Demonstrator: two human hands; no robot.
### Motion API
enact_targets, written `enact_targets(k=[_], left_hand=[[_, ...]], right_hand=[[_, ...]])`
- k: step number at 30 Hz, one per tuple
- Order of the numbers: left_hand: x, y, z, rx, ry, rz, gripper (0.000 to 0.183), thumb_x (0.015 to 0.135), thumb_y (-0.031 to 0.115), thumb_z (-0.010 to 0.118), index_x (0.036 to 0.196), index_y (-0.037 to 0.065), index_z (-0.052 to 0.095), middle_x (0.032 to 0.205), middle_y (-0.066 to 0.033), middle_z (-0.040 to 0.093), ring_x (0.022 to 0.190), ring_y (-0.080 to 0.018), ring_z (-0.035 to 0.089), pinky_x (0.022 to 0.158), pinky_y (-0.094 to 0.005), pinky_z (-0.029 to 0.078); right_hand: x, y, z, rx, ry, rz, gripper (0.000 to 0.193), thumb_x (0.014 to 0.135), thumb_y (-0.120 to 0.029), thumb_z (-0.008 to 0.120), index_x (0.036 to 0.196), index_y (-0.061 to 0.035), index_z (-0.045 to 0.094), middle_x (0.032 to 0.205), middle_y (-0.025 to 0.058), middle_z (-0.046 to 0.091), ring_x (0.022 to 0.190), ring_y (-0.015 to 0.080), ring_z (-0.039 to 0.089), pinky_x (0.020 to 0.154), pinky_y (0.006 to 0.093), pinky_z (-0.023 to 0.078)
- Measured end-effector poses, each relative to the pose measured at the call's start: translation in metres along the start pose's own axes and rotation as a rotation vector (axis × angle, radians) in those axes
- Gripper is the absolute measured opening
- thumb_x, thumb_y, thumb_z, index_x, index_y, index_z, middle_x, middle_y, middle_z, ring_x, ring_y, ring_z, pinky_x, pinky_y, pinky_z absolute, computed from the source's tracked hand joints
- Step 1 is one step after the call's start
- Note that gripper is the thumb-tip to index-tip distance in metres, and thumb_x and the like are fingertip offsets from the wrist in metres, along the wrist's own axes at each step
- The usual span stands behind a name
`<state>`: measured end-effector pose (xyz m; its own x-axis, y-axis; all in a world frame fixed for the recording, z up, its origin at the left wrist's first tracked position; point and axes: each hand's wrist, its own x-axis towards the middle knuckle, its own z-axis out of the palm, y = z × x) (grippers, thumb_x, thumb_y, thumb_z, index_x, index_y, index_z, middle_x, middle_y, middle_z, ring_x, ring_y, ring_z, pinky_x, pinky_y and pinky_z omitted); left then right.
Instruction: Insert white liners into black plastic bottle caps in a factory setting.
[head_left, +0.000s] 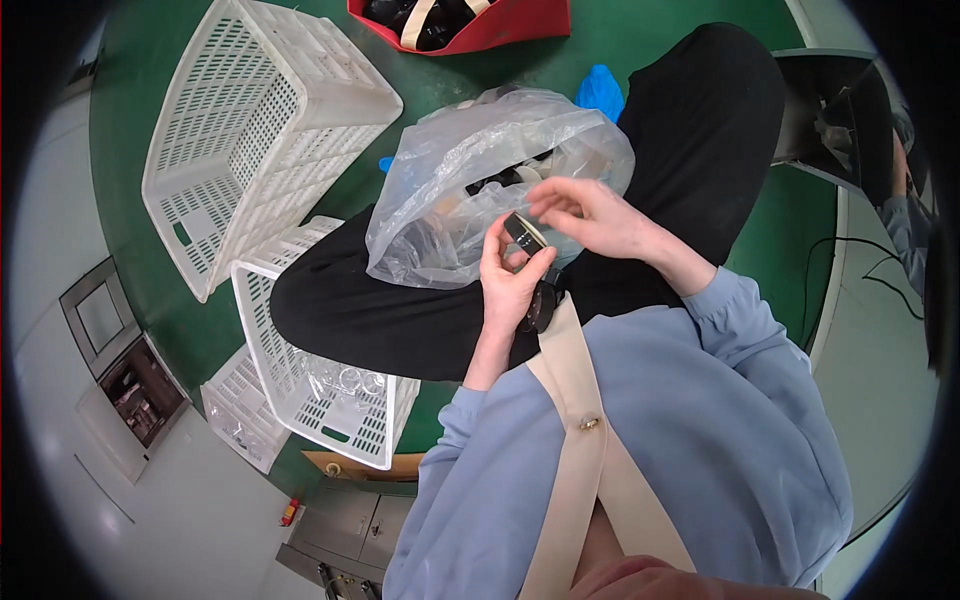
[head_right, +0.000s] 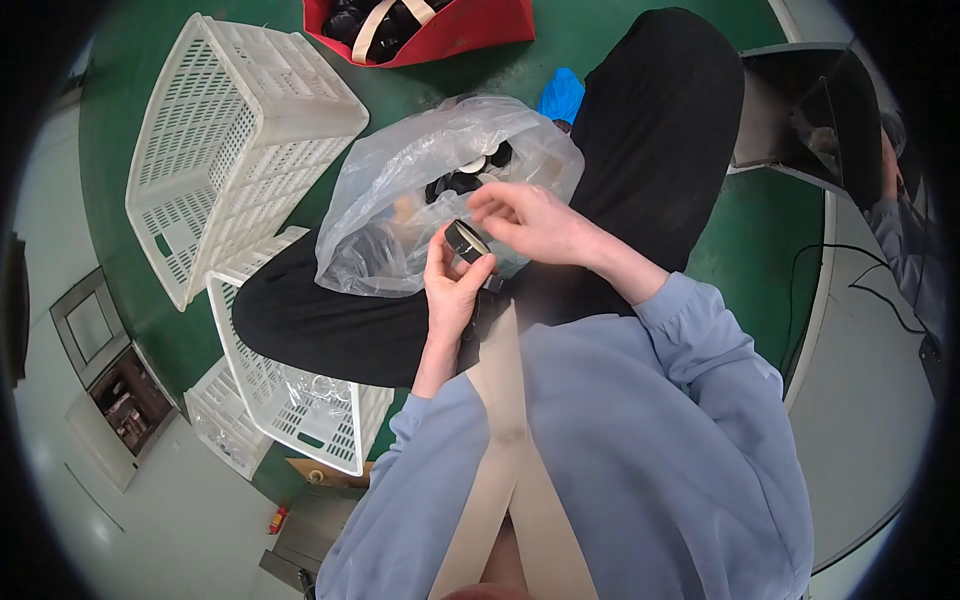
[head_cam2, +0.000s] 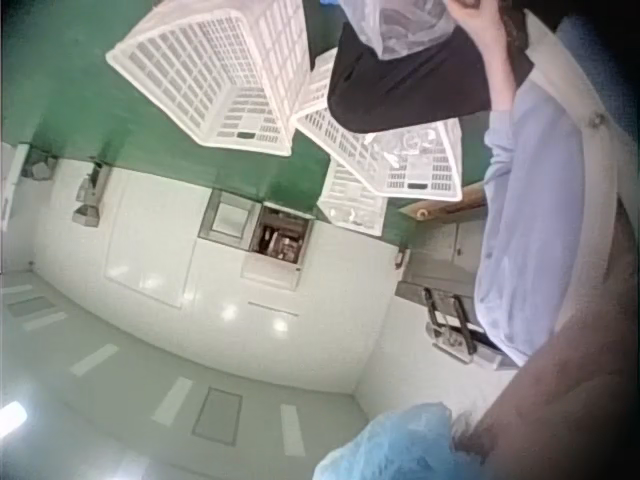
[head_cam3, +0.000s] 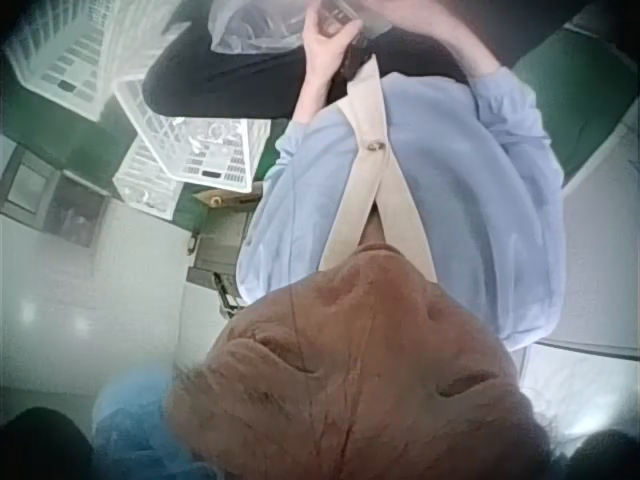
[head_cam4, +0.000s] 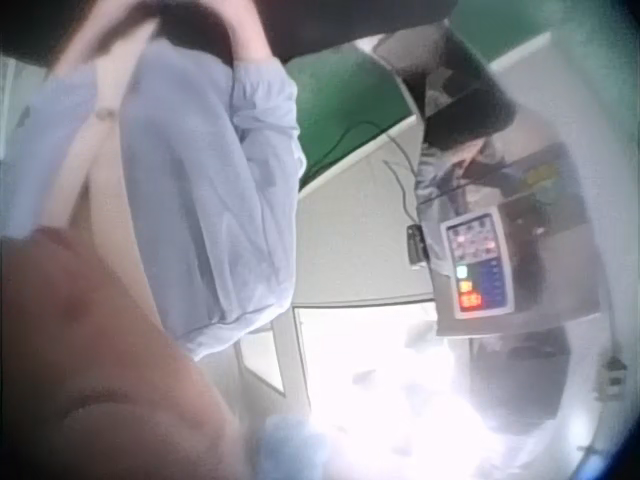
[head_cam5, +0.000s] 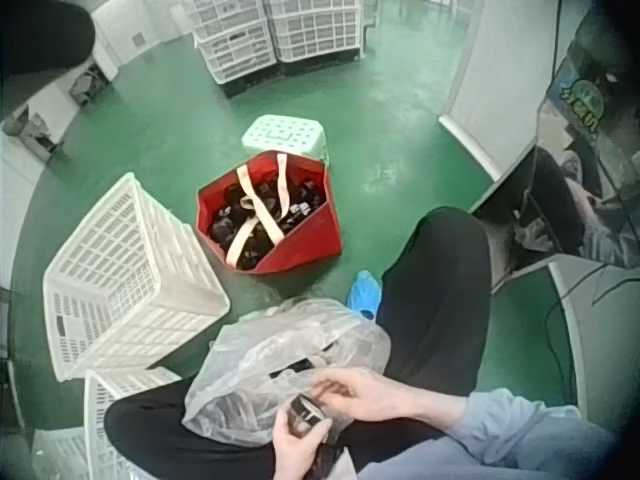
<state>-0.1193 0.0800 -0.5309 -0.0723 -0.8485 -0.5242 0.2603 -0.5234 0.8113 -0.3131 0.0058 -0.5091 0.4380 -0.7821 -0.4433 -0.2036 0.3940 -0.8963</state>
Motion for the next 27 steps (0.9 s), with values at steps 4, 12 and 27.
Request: enact_targets(k=[4,12,27], left_hand=[[0.001,0.000,0.002,-0.022,-0.001,-0.002,0.074,0.083,-0.002,0.080,0.146,0.001,0.042,0.124,-0.0071,0.055,0.101,-0.0157,0.067,0.083,-0.0267,0.057],[0.000,0.001,0.001,-0.008,-0.021,0.010,0.073,0.083,-0.004,0.079,0.145,0.001,0.042,0.127,-0.0081,0.054,0.108,-0.0183,0.066,0.088,-0.0288,0.058],[0.001,-0.002,-0.001,-0.047,-0.042,0.017,0.074,0.084,-0.005,0.078,0.147,0.002,0.040,0.134,-0.0124,0.054,0.118,-0.0212,0.062,0.095,-0.0331,0.056]], right_hand=[[-0.004,0.008,0.004,0.193,-0.128,0.024,0.036,0.100,-0.012,0.059,0.132,0.0021,0.056,0.123,0.0141,0.067,0.116,0.0191,0.064,0.103,0.0341,0.049],[-0.007,-0.001,0.007,0.117,-0.055,0.105,0.036,0.101,-0.015,0.057,0.132,0.0032,0.056,0.123,0.0152,0.067,0.115,0.0197,0.064,0.099,0.0344,0.050],[-0.003,0.021,0.015,-0.410,0.468,-0.213,0.037,0.095,-0.013,0.062,0.130,-0.0022,0.059,0.138,0.0169,0.057,0.130,0.0315,0.055,0.106,0.0414,0.045]])
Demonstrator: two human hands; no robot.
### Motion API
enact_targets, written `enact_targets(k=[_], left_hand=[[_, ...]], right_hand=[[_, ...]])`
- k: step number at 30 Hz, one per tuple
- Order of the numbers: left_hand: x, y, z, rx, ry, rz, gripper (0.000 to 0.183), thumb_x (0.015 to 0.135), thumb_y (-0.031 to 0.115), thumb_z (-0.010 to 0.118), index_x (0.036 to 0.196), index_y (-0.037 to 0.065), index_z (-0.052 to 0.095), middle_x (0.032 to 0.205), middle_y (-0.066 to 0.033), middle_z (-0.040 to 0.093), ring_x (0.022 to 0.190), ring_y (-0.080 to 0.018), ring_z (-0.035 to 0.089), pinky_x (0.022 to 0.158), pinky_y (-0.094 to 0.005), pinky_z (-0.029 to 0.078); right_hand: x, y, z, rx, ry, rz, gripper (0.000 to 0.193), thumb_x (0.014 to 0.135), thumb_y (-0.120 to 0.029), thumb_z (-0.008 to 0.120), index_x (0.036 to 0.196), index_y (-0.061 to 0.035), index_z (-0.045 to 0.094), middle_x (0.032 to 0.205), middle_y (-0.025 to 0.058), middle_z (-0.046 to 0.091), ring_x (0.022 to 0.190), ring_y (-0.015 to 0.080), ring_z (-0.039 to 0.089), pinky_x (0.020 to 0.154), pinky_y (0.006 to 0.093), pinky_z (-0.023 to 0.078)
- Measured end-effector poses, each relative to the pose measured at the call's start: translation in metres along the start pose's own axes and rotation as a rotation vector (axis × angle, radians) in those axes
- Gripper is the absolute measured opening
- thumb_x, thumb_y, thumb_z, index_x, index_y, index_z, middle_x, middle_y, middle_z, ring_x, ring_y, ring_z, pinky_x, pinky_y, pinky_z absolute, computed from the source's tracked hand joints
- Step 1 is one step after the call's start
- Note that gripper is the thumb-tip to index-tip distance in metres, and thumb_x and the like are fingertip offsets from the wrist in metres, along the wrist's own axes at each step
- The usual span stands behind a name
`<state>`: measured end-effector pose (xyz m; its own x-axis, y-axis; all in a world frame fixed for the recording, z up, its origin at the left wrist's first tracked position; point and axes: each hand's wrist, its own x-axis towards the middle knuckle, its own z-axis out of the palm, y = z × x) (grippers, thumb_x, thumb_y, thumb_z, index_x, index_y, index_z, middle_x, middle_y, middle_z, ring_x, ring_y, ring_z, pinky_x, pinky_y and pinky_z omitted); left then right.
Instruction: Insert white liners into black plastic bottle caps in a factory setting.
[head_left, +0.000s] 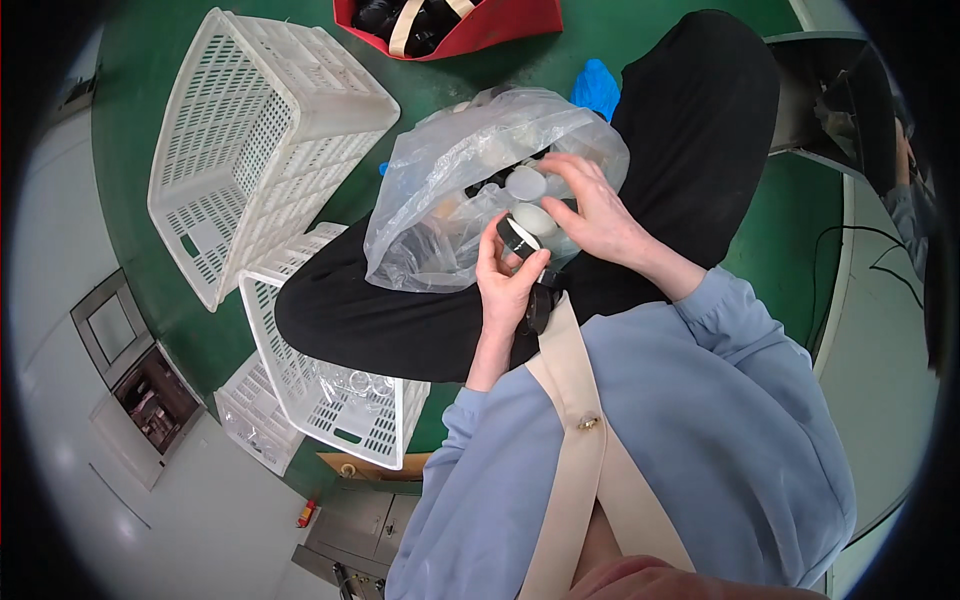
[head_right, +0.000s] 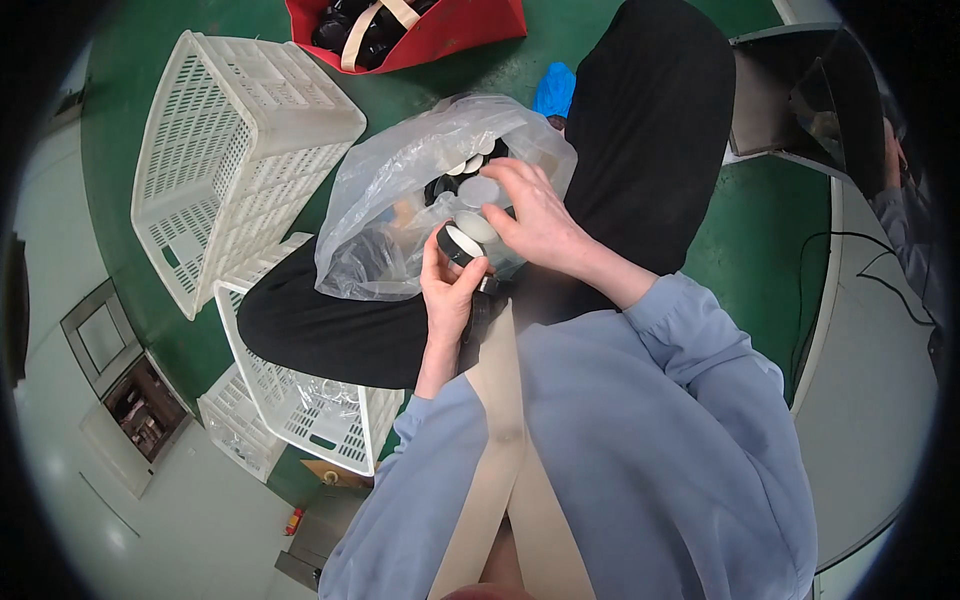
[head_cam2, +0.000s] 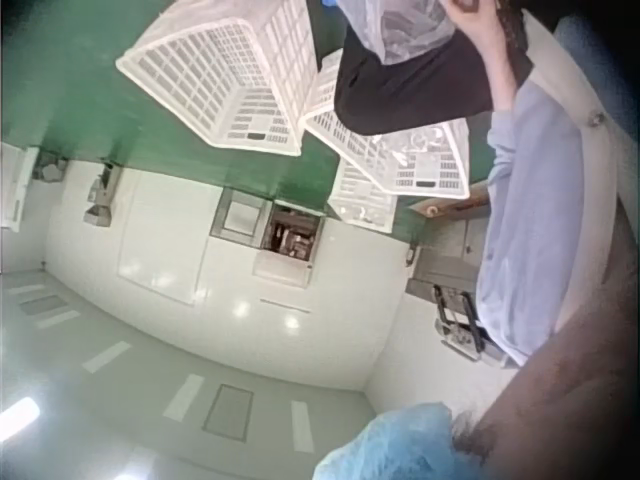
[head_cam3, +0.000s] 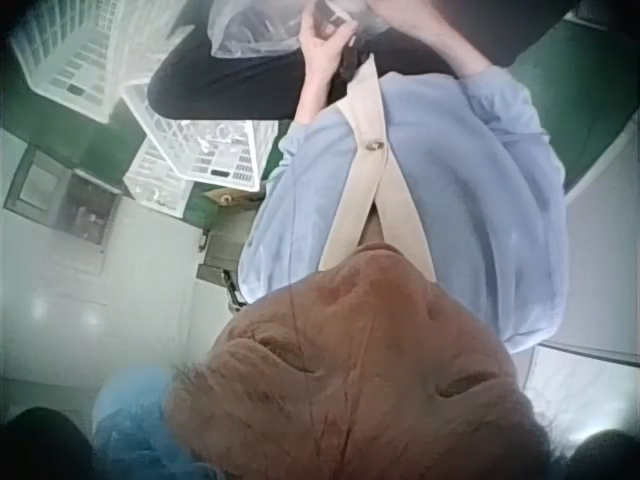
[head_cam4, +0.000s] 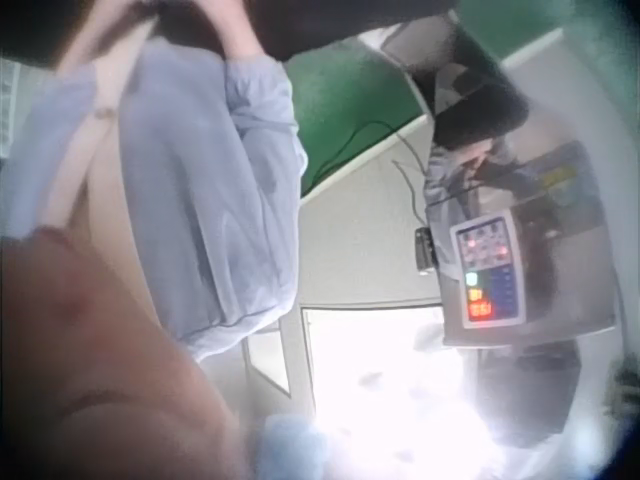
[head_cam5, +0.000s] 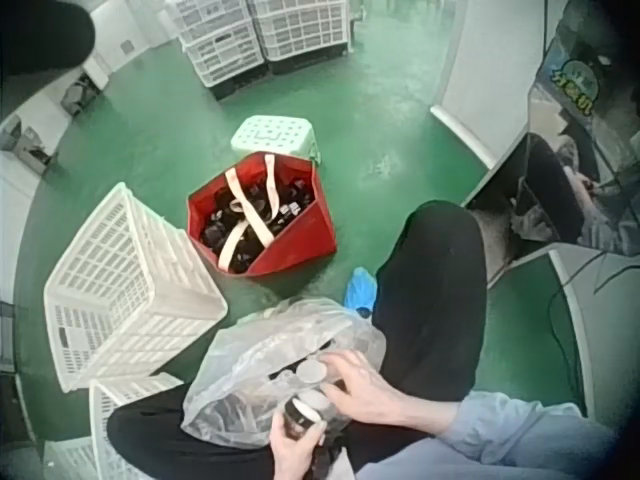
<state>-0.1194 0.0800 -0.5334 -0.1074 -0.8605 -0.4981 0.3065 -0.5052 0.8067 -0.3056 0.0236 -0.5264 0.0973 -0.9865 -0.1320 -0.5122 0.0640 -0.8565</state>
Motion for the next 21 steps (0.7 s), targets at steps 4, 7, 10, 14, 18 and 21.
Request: enact_targets(k=[4,7,10,14,18,21], left_hand=[[0.000,0.000,-0.001,0.013,0.023,0.005,0.074,0.085,-0.006,0.076,0.148,0.002,0.040,0.135,-0.0117,0.054,0.118,-0.0205,0.061,0.095,-0.0330,0.056],[-0.001,-0.001,-0.002,0.008,0.028,0.004,0.074,0.085,-0.007,0.076,0.149,0.002,0.039,0.135,-0.0111,0.053,0.116,-0.0196,0.062,0.093,-0.0331,0.057],[-0.001,0.000,-0.004,-0.018,0.025,-0.015,0.076,0.086,-0.007,0.075,0.151,0.003,0.037,0.134,-0.0104,0.053,0.113,-0.0184,0.062,0.090,-0.0325,0.058],[-0.001,0.001,-0.005,-0.062,0.030,0.005,0.079,0.085,-0.008,0.074,0.153,0.004,0.036,0.130,-0.0092,0.054,0.108,-0.0170,0.064,0.086,-0.0304,0.059],[-0.006,0.004,0.008,0.156,0.078,0.082,0.078,0.083,-0.004,0.078,0.151,0.003,0.041,0.126,-0.0084,0.056,0.105,-0.0148,0.066,0.081,-0.0280,0.058],[-0.012,0.018,0.020,0.488,0.114,0.150,0.075,0.082,0.001,0.081,0.148,0.002,0.045,0.124,-0.0088,0.059,0.090,-0.0135,0.069,0.074,-0.0250,0.055]], right_hand=[[0.003,-0.010,-0.009,0.157,-0.037,0.078,0.036,0.094,-0.014,0.063,0.128,-0.0024,0.060,0.136,0.0157,0.058,0.131,0.0317,0.053,0.108,0.0412,0.043],[0.003,-0.014,-0.012,0.303,-0.012,0.094,0.030,0.093,-0.015,0.064,0.119,-0.0014,0.064,0.127,0.0151,0.063,0.130,0.0317,0.052,0.109,0.0428,0.041],[0.000,-0.011,-0.014,0.225,-0.037,-0.001,0.027,0.093,-0.014,0.065,0.118,-0.0036,0.066,0.131,0.0132,0.060,0.126,0.0315,0.056,0.105,0.0406,0.044],[-0.007,-0.017,-0.012,0.227,-0.220,-0.055,0.024,0.093,-0.017,0.066,0.112,-0.0029,0.069,0.126,0.0127,0.061,0.121,0.0303,0.058,0.104,0.0400,0.044],[-0.008,-0.010,0.001,0.462,-0.393,0.139,0.036,0.100,-0.032,0.059,0.116,-0.0017,0.068,0.120,0.0111,0.066,0.118,0.0252,0.059,0.103,0.0378,0.044],[-0.012,-0.010,0.004,0.817,-0.569,0.445,0.052,0.106,-0.046,0.047,0.122,-0.0011,0.067,0.122,0.0074,0.068,0.111,0.0170,0.060,0.100,0.0325,0.044]])
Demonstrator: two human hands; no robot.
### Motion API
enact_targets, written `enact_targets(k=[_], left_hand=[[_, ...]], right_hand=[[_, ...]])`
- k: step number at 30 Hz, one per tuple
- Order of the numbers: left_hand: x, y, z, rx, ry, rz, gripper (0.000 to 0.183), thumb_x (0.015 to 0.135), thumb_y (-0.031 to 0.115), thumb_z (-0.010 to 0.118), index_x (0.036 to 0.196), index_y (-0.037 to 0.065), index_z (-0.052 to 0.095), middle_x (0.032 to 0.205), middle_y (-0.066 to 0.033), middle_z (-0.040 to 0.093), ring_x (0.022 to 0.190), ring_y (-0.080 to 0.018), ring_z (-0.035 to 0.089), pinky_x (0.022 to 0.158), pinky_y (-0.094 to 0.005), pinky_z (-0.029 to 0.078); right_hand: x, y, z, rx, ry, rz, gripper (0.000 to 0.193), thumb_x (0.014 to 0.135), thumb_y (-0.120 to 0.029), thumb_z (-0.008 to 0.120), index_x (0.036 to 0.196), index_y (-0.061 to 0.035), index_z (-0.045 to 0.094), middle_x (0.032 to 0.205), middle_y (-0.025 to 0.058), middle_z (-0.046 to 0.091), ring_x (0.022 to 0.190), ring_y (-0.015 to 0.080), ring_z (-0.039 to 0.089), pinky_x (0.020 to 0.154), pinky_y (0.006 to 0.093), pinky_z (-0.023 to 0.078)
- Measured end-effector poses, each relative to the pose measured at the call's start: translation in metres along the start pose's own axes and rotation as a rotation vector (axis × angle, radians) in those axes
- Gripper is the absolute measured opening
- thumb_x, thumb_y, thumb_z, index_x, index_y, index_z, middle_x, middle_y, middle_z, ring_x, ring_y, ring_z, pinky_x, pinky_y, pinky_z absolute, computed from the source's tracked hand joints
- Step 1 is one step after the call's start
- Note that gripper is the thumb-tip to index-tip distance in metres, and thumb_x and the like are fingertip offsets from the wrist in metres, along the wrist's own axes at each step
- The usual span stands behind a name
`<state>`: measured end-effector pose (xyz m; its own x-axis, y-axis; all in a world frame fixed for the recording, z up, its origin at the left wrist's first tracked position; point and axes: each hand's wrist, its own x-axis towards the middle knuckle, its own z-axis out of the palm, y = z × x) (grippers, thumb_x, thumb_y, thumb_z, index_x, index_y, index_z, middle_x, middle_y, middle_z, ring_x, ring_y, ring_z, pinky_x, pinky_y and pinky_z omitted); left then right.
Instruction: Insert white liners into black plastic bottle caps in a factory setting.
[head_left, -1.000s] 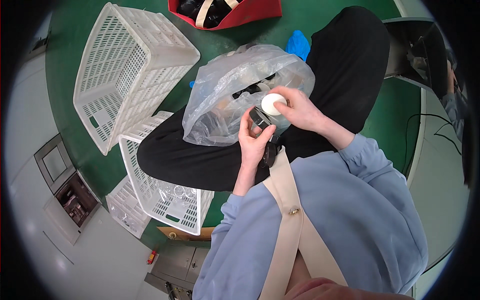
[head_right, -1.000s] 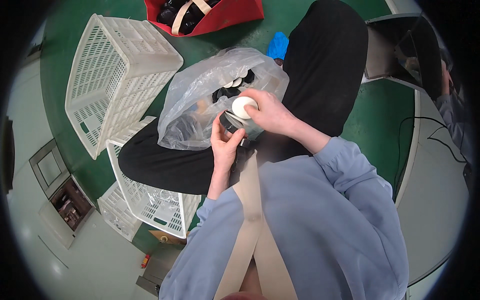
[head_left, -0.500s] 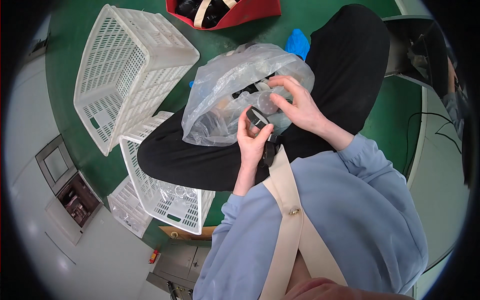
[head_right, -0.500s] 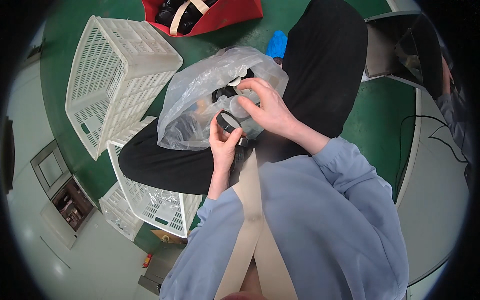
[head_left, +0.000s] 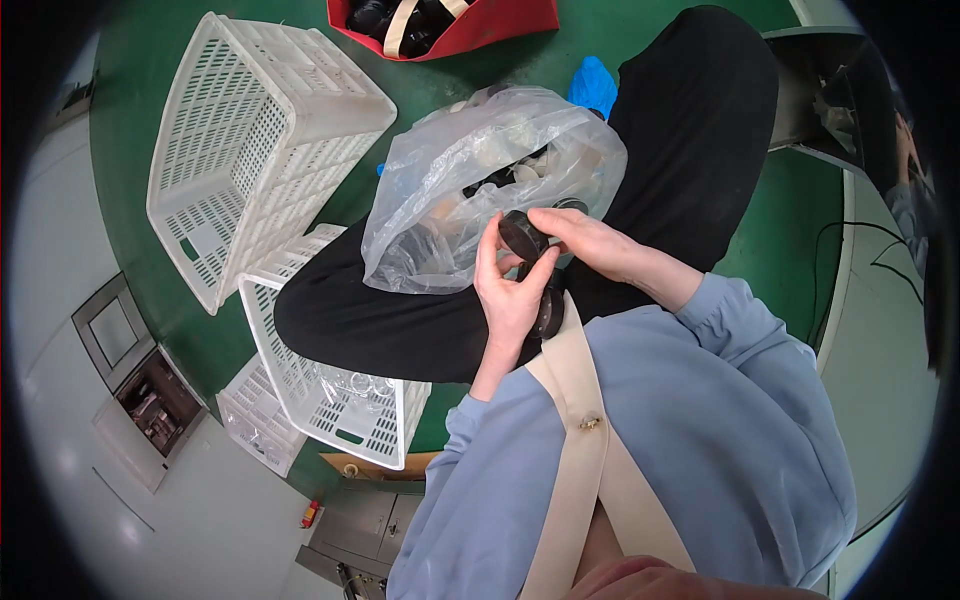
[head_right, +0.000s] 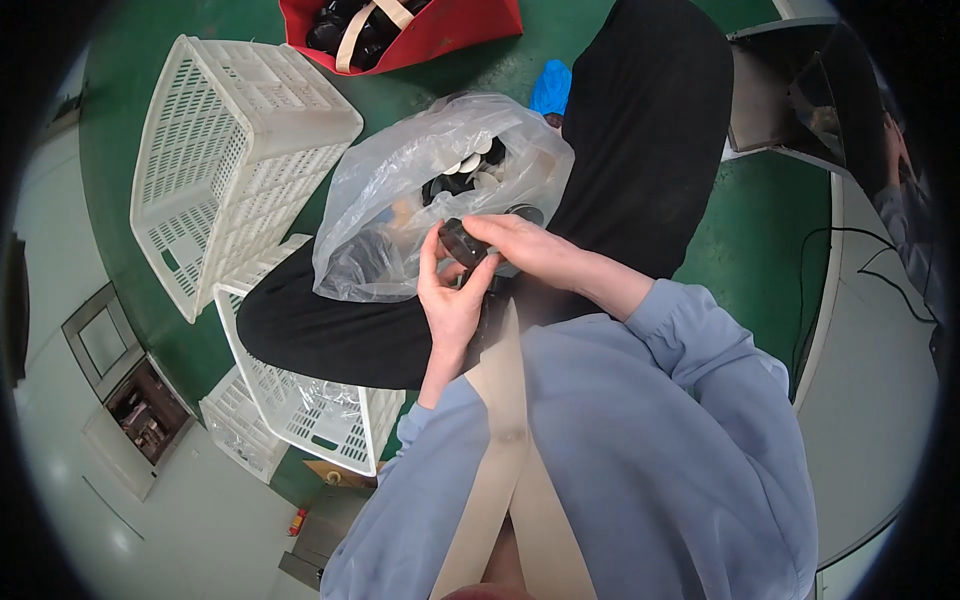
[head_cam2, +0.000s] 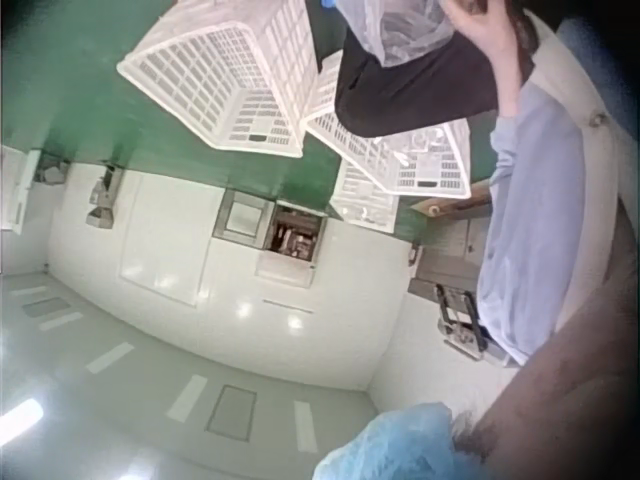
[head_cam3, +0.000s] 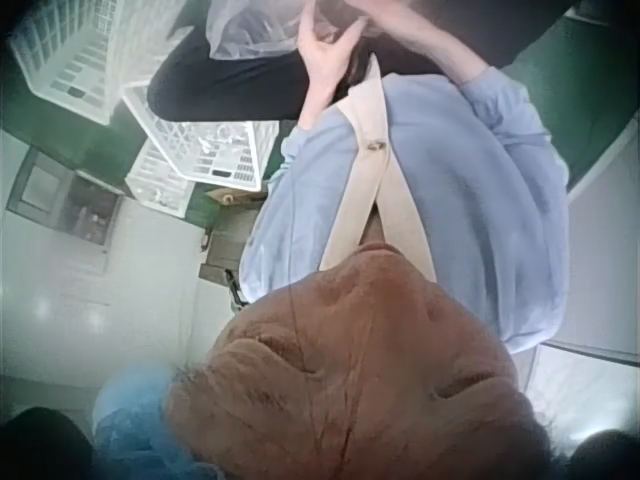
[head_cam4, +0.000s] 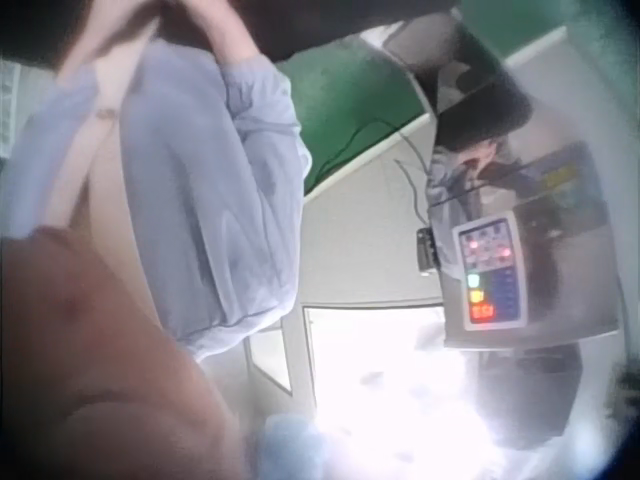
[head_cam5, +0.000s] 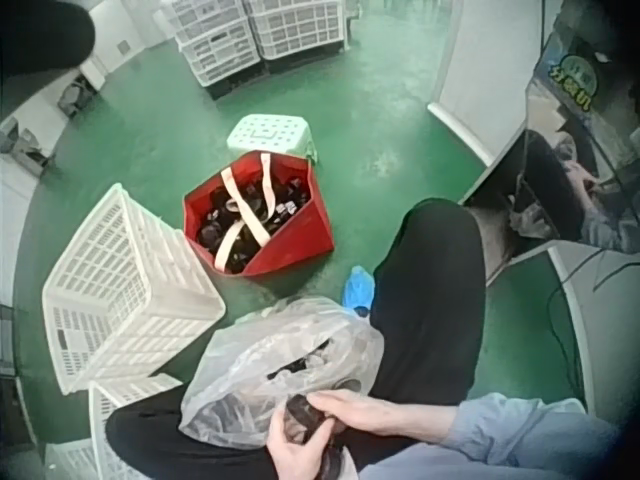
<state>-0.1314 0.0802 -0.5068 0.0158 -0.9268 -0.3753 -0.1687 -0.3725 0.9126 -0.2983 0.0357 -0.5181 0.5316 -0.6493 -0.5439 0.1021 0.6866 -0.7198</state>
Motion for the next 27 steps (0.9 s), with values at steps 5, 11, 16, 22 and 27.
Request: enact_targets(k=[5,11,16,22,27], left_hand=[[0.002,0.006,0.003,0.214,0.085,0.068,0.075,0.076,0.013,0.088,0.141,0.000,0.052,0.111,-0.0115,0.064,0.086,-0.0160,0.068,0.073,-0.0293,0.056],[0.001,0.004,0.001,0.272,0.090,0.130,0.075,0.077,0.012,0.088,0.141,-0.001,0.052,0.109,-0.0102,0.064,0.088,-0.0153,0.067,0.075,-0.0292,0.056],[0.000,-0.005,-0.002,0.044,0.053,-0.006,0.073,0.079,0.011,0.086,0.141,-0.004,0.050,0.109,-0.0094,0.066,0.089,-0.0119,0.066,0.075,-0.0278,0.056],[-0.001,-0.016,-0.002,-0.197,0.035,-0.091,0.075,0.083,0.005,0.083,0.146,-0.002,0.044,0.101,-0.0024,0.062,0.087,-0.0093,0.067,0.078,-0.0236,0.054],[0.000,-0.012,-0.001,-0.081,0.040,-0.033,0.073,0.081,0.007,0.084,0.144,0.000,0.046,0.108,-0.0084,0.070,0.089,-0.0114,0.069,0.080,-0.0274,0.056]], right_hand=[[0.009,0.022,-0.004,0.514,-0.005,0.218,0.058,0.107,-0.053,0.041,0.128,-0.0035,0.063,0.123,0.0054,0.066,0.108,0.0132,0.058,0.094,0.0298,0.044],[0.009,0.013,0.003,0.595,0.065,0.227,0.057,0.106,-0.053,0.043,0.133,-0.0039,0.057,0.130,0.0071,0.063,0.119,0.0154,0.057,0.096,0.0313,0.044],[0.007,0.011,0.003,0.533,-0.106,0.133,0.058,0.104,-0.051,0.050,0.141,-0.0046,0.052,0.137,0.0084,0.058,0.128,0.0168,0.053,0.102,0.0342,0.043],[0.012,0.010,0.011,0.278,0.403,-0.094,0.058,0.103,-0.044,0.054,0.144,-0.0037,0.050,0.138,0.0082,0.056,0.131,0.0186,0.051,0.108,0.0365,0.040],[0.016,0.006,-0.004,0.411,0.412,-0.044,0.051,0.105,-0.041,0.050,0.138,-0.0018,0.055,0.132,0.0085,0.061,0.126,0.0159,0.053,0.108,0.0330,0.039]])
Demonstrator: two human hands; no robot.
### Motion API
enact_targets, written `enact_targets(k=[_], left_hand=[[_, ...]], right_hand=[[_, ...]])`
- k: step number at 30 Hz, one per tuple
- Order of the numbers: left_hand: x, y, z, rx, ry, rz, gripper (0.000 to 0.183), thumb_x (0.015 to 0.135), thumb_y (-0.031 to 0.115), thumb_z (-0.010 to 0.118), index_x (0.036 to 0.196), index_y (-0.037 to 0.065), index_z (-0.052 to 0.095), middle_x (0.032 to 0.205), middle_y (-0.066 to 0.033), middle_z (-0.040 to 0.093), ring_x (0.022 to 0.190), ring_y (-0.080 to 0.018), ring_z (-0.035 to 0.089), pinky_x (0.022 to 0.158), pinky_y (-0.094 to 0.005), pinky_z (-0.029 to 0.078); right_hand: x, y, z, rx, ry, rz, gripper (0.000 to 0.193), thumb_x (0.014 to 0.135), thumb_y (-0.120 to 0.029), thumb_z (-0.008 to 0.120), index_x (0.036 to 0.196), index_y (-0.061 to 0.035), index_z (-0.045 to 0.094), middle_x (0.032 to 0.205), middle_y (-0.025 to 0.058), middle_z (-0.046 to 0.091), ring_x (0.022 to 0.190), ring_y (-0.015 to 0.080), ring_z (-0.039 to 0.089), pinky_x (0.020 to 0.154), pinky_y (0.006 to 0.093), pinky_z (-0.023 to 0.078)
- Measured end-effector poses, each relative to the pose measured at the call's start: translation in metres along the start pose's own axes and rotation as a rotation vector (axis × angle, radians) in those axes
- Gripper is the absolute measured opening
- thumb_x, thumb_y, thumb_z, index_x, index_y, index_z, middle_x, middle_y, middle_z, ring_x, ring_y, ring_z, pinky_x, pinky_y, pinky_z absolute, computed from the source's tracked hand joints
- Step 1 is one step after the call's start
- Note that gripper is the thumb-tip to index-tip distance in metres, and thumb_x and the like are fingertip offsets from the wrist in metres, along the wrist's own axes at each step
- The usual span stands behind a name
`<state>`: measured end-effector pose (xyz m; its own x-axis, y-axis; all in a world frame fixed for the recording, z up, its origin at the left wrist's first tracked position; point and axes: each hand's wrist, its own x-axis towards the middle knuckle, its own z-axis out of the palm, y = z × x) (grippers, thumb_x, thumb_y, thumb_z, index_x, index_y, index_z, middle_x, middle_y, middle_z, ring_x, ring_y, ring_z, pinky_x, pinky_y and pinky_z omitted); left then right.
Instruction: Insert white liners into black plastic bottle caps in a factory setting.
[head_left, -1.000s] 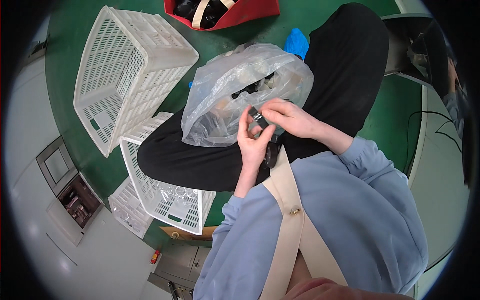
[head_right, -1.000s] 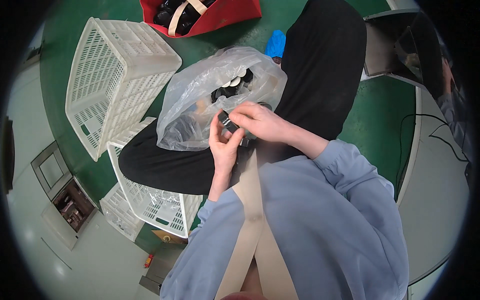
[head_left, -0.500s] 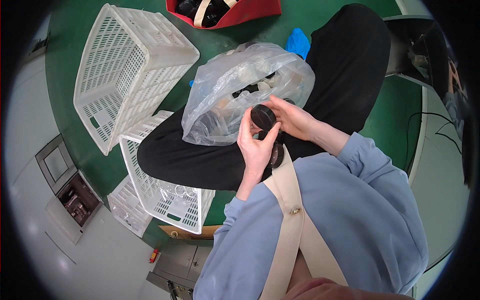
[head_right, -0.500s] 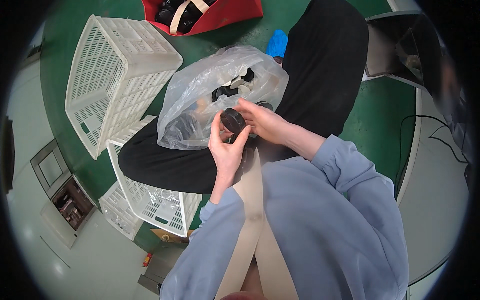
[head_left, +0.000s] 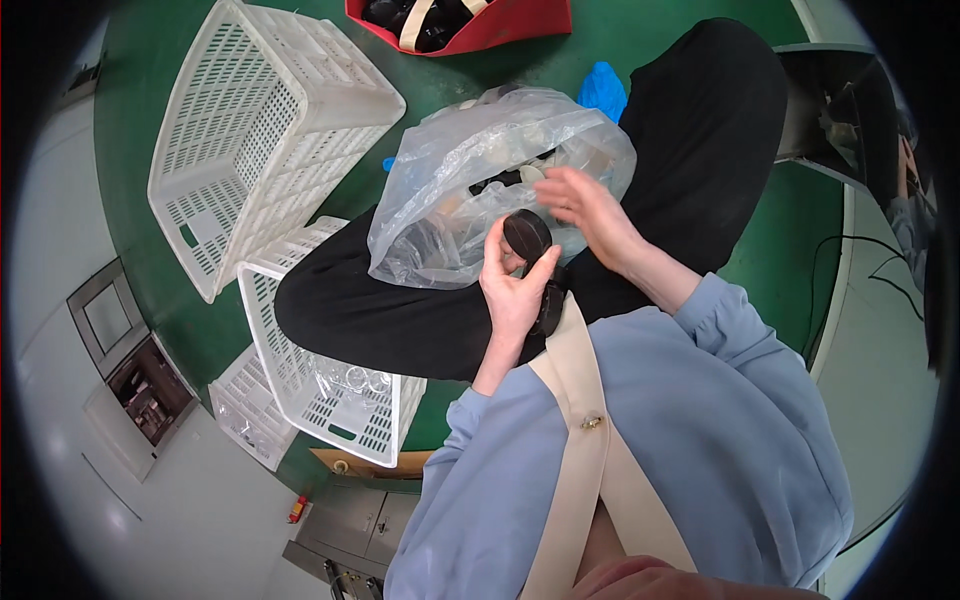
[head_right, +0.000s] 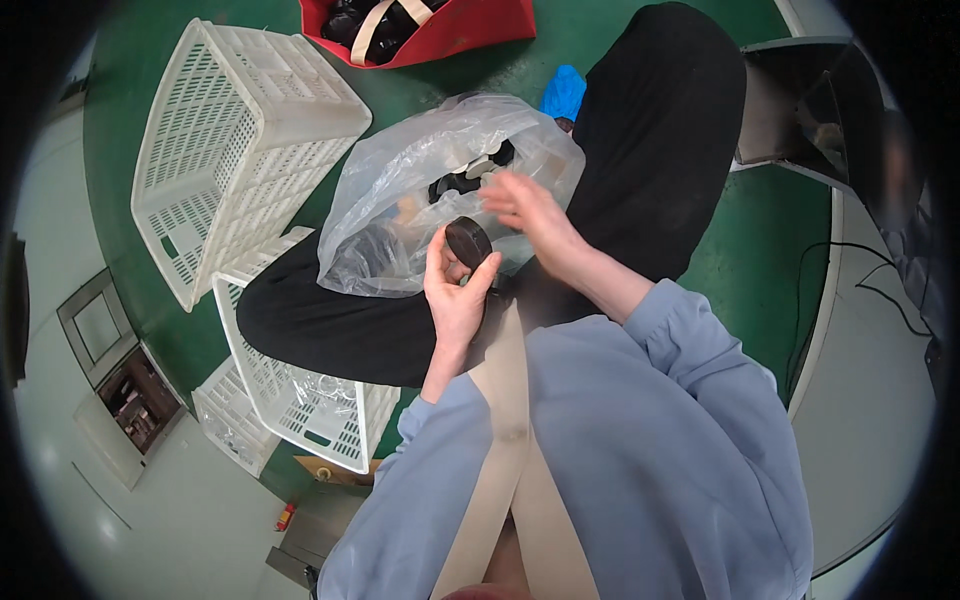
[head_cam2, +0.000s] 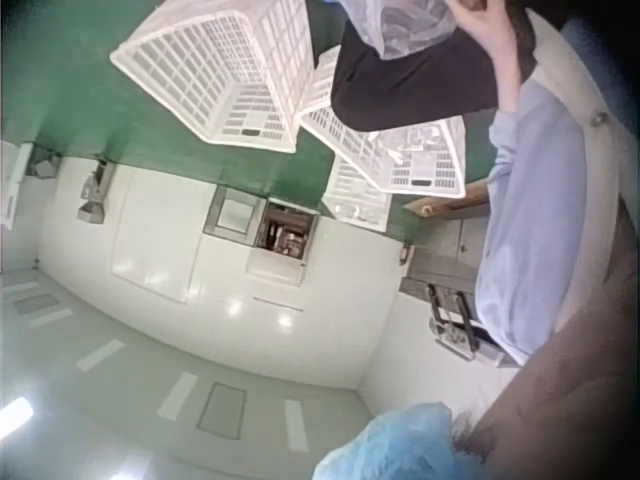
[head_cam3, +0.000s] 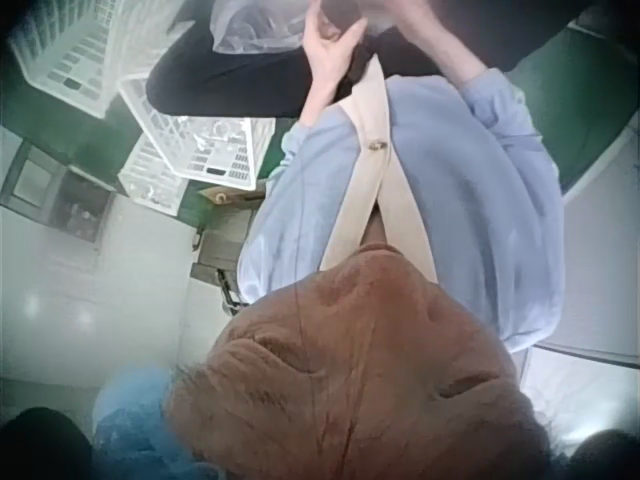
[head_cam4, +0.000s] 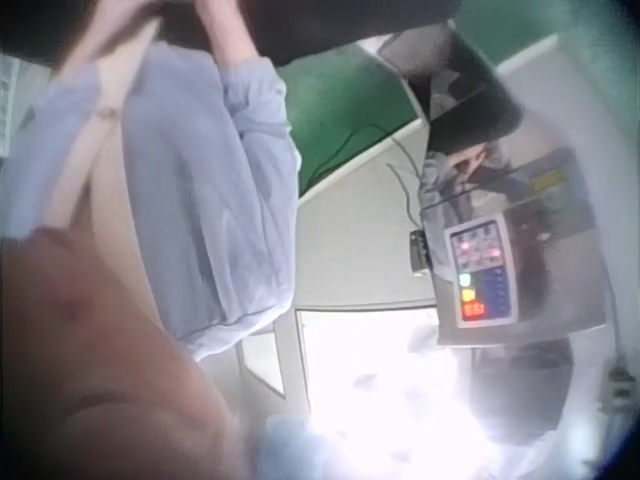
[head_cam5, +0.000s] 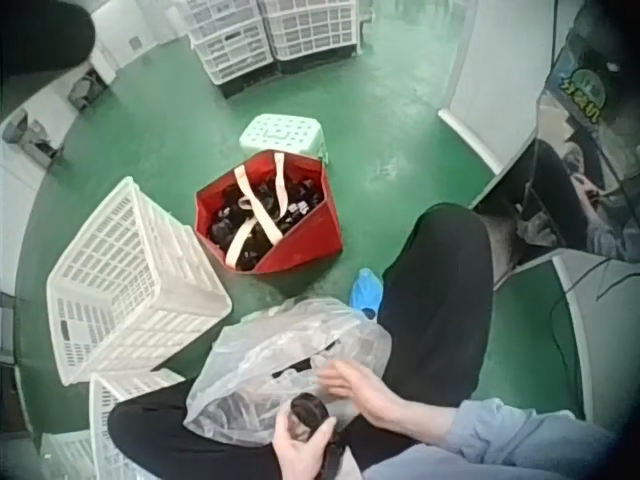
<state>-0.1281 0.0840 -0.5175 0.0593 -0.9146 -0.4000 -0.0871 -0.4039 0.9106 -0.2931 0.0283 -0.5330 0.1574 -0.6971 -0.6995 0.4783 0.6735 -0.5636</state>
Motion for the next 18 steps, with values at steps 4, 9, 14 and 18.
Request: enact_targets(k=[4,9,14,18], left_hand=[[0.002,0.000,0.003,-0.025,0.005,0.017,0.073,0.080,0.004,0.084,0.143,0.000,0.047,0.109,-0.0089,0.068,0.089,-0.0124,0.069,0.079,-0.0276,0.056],[0.007,-0.014,-0.022,-0.741,-0.269,-0.319,0.056,0.095,0.027,0.072,0.140,0.003,0.049,0.104,-0.0068,0.063,0.084,-0.0154,0.068,0.069,-0.0276,0.055],[0.007,-0.015,-0.024,-0.637,-0.261,-0.340,0.063,0.098,0.061,0.056,0.119,0.001,0.060,0.088,-0.0076,0.066,0.075,-0.0176,0.067,0.067,-0.0278,0.054],[0.013,-0.035,-0.028,-0.660,-0.309,-0.463,0.065,0.100,0.063,0.050,0.115,0.000,0.063,0.082,-0.0096,0.069,0.074,-0.0173,0.068,0.067,-0.0282,0.054]], right_hand=[[-0.015,0.010,0.006,-0.164,-0.414,0.117,0.057,0.105,-0.045,0.051,0.144,-0.0028,0.050,0.140,0.0109,0.058,0.134,0.0215,0.050,0.112,0.0340,0.037],[-0.013,-0.012,0.008,-0.255,-0.278,-0.054,0.056,0.104,-0.038,0.056,0.149,-0.0072,0.046,0.147,0.0118,0.053,0.139,0.0245,0.047,0.114,0.0417,0.036],[-0.018,-0.022,0.013,-0.802,-0.445,-0.324,0.071,0.085,-0.024,0.076,0.147,-0.0052,0.046,0.146,0.0161,0.051,0.137,0.0292,0.049,0.114,0.0441,0.039],[-0.019,-0.029,0.022,-0.897,-0.414,-0.300,0.069,0.084,-0.023,0.077,0.144,-0.0037,0.048,0.140,0.0186,0.055,0.134,0.0315,0.051,0.113,0.0425,0.041]])
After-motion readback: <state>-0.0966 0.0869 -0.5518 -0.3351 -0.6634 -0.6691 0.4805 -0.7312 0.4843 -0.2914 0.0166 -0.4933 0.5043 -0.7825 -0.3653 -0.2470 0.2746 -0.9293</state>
